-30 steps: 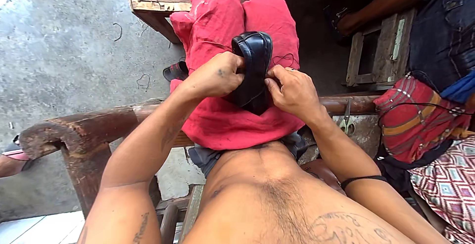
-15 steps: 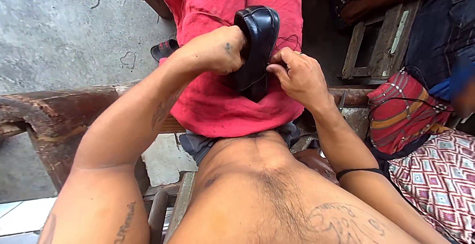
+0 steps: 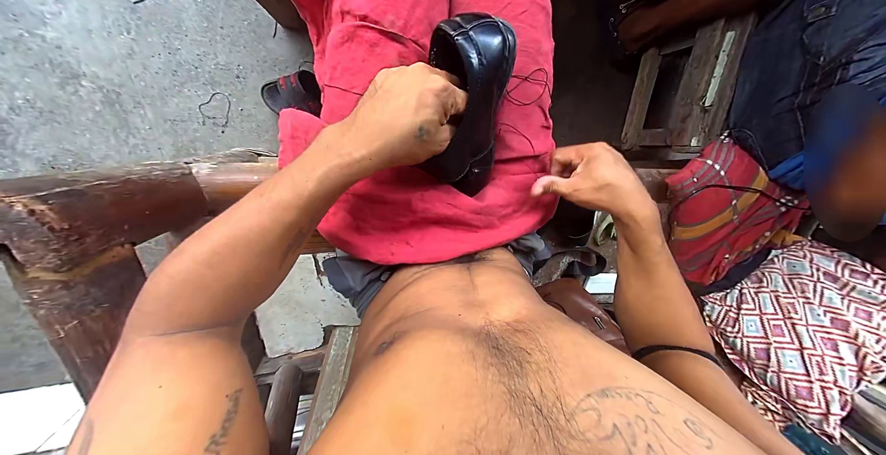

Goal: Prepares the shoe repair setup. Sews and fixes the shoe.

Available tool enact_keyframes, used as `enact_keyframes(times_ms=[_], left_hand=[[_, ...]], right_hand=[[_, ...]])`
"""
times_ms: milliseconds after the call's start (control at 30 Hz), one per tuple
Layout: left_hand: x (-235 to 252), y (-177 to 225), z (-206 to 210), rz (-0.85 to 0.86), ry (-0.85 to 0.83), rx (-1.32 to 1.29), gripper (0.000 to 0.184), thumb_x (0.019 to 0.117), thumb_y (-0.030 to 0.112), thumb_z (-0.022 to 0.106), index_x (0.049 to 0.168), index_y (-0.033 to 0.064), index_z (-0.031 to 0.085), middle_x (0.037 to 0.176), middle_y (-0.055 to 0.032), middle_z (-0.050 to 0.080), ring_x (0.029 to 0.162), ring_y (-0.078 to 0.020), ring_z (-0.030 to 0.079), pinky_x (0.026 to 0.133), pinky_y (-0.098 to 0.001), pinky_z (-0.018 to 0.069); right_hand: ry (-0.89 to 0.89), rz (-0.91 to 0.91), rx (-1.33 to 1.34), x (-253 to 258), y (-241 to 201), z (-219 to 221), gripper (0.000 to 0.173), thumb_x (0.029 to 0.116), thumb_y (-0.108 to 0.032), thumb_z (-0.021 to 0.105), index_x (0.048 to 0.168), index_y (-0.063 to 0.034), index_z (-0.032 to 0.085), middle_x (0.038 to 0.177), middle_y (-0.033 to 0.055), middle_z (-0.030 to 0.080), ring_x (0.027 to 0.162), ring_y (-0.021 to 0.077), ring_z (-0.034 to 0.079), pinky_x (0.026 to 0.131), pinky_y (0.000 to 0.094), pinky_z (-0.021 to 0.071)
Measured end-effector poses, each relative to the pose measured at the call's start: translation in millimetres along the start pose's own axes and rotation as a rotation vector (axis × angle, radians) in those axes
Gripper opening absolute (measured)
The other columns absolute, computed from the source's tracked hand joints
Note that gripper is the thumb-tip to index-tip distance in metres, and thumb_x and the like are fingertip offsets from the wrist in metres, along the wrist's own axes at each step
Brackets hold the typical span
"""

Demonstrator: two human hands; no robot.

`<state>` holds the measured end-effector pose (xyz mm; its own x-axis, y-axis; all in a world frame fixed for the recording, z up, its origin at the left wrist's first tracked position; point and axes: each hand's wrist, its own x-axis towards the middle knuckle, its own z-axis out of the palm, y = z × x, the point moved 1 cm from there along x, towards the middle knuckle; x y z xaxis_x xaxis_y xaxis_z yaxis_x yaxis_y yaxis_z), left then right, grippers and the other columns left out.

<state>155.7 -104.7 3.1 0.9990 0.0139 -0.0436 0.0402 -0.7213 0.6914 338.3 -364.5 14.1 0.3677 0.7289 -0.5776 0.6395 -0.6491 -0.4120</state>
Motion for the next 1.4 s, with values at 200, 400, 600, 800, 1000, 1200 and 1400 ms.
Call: enact_keyframes(times_ms=[200, 400, 600, 800, 1000, 1200, 1400], left_hand=[[-6, -5, 2, 0.021, 0.05, 0.034, 0.026, 0.0963, 0.021, 0.053, 0.079, 0.0069, 0.067, 0.088, -0.0137, 0.07, 0.088, -0.034, 0.07, 0.067, -0.0564, 0.049], [-7, -5, 4, 0.03, 0.063, 0.045, 0.026, 0.0966, 0.021, 0.053, 0.079, 0.0073, 0.067, 0.087, -0.0133, 0.07, 0.087, -0.0334, 0.07, 0.067, -0.0554, 0.0493], [-10, -3, 3, -0.026, 0.071, 0.222, 0.026, 0.0985, 0.019, 0.048, 0.085, 0.0087, 0.068, 0.087, -0.0138, 0.068, 0.079, -0.0358, 0.069, 0.056, -0.0548, 0.0466], [-17, -8, 4, -0.028, 0.091, 0.242, 0.025, 0.0986, 0.018, 0.049, 0.087, 0.0074, 0.069, 0.089, -0.0152, 0.068, 0.078, -0.037, 0.069, 0.055, -0.0555, 0.0468], [-18, -9, 7, -0.03, 0.102, 0.244, 0.025, 0.0985, 0.018, 0.049, 0.086, 0.0075, 0.068, 0.087, -0.014, 0.068, 0.078, -0.0359, 0.069, 0.055, -0.0546, 0.0466], [-37, -16, -10, -0.055, 0.09, 0.262, 0.025, 0.101, 0.016, 0.045, 0.102, 0.0073, 0.068, 0.092, -0.0169, 0.067, 0.079, -0.0398, 0.068, 0.057, -0.0584, 0.0482], [-114, -85, -66, -0.198, 0.203, 0.052, 0.028, 0.0995, 0.018, 0.047, 0.099, 0.0069, 0.073, 0.105, -0.0143, 0.065, 0.1, -0.0314, 0.061, 0.082, -0.0534, 0.0465]], right_hand=[[0.153, -0.472, 0.438, 0, -16, 7, 0.023, 0.0922, -0.029, 0.074, 0.092, -0.0064, 0.074, 0.083, -0.0018, 0.069, 0.072, 0.0, 0.061, 0.065, 0.0197, 0.0524], [0.521, -0.315, 0.124, 33, -62, 28, 0.017, 0.0994, -0.021, 0.065, 0.106, -0.0109, 0.077, 0.112, 0.0103, 0.064, 0.089, 0.0169, 0.063, 0.074, 0.0345, 0.0546], [0.406, -0.34, 0.828, 29, -61, 19, 0.008, 0.1028, -0.005, 0.053, 0.109, -0.0052, 0.058, 0.08, -0.0012, 0.064, 0.06, 0.0052, 0.057, 0.053, 0.021, 0.0493], [0.663, -0.317, 0.352, 27, -46, 7, 0.019, 0.0981, -0.017, 0.062, 0.095, -0.0062, 0.078, 0.087, 0.0023, 0.064, 0.075, 0.0057, 0.057, 0.068, 0.0223, 0.0482], [0.493, -0.151, 0.016, 51, -78, 21, 0.026, 0.0993, -0.032, 0.064, 0.121, -0.0235, 0.076, 0.098, 0.0077, 0.065, 0.084, 0.0225, 0.064, 0.071, 0.0459, 0.0524], [0.177, -0.288, 0.166, 17, 0, -13, 0.018, 0.1004, -0.02, 0.061, 0.102, -0.0093, 0.076, 0.123, 0.0091, 0.062, 0.118, 0.0186, 0.058, 0.101, 0.0393, 0.0505], [0.291, 0.37, -0.021, -22, 72, -25, 0.029, 0.1025, -0.025, 0.063, 0.124, -0.0067, 0.07, 0.14, 0.0214, 0.057, 0.121, 0.0425, 0.06, 0.096, 0.069, 0.0467]])
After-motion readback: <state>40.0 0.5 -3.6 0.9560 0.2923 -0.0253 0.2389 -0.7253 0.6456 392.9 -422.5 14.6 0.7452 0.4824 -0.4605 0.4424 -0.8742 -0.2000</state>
